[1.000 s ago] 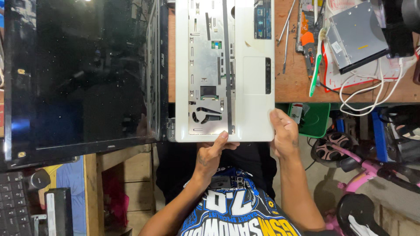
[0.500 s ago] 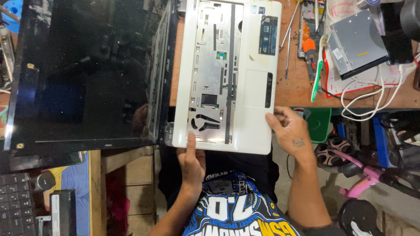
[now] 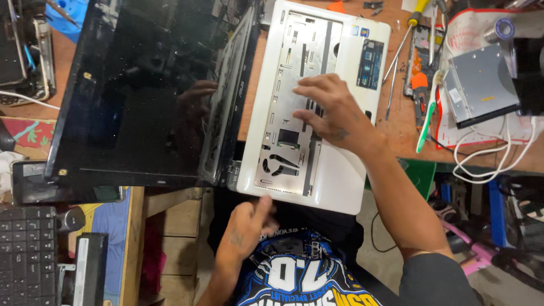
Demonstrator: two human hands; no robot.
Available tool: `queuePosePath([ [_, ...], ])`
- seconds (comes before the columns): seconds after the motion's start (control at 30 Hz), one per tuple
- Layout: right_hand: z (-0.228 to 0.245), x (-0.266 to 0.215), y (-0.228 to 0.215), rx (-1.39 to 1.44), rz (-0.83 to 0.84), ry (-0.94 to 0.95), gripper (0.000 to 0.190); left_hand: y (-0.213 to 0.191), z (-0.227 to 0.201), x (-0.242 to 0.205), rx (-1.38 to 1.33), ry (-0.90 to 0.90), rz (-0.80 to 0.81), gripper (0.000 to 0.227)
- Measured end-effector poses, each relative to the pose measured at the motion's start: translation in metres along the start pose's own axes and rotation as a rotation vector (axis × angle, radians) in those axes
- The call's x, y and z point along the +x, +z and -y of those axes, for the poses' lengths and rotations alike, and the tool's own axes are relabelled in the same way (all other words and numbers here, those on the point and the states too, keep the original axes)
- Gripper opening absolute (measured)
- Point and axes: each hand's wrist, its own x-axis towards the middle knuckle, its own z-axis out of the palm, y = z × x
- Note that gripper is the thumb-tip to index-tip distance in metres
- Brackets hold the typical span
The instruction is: The person works on a disassembled laptop, using a screwdriver to tighten screws on the motherboard and then on the bottom case. They handle the laptop chassis and various internal components while seated at a cluttered workbench.
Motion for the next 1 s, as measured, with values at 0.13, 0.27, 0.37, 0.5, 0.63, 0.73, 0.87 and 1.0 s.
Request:
queuePosePath([
  [0.13, 0.001, 0.005, 0.012, 0.008, 0.081, -0.008, 0.048, -0.005, -0.035, -0.044, 0.036, 0.421, -0.134, 0.032],
  [0.27, -0.001, 0.004, 0.021, 0.021, 0.072, 0.031, 0.052, -0.005, -0.093, -0.006, 0.217, 0.994, -0.458, 0.023],
  [0.37, -0.005, 0.000, 0.023, 0.027, 0.043, 0.039, 0.050, 0.003, -0.130, 0.052, 0.407, 1.019, -0.612, 0.032],
  [0.5, -0.013, -0.003, 0.026, 0.057, 0.008, 0.021, 0.049, 0.012, -0.146, 0.099, 0.493, 0.803, -0.627, 0.036],
  [0.63, -0.020, -0.004, 0.027, 0.086, 0.008, 0.009, 0.048, 0.016, -0.157, 0.132, 0.461, 0.664, -0.668, 0.023],
  [0.73, -0.022, -0.002, 0.025, 0.097, 0.008, -0.006, 0.048, 0.013, -0.159, 0.151, 0.415, 0.615, -0.684, 0.020],
  [0.87, -0.022, 0.000, 0.025, 0.106, 0.002, -0.019, 0.048, 0.013, -0.162, 0.161, 0.358, 0.576, -0.732, 0.022],
  [1.0, -0.024, 0.000, 0.024, 0.120, 0.000, -0.011, 0.047, 0.013, -0.166, 0.162, 0.325, 0.515, -0.726, 0.023],
])
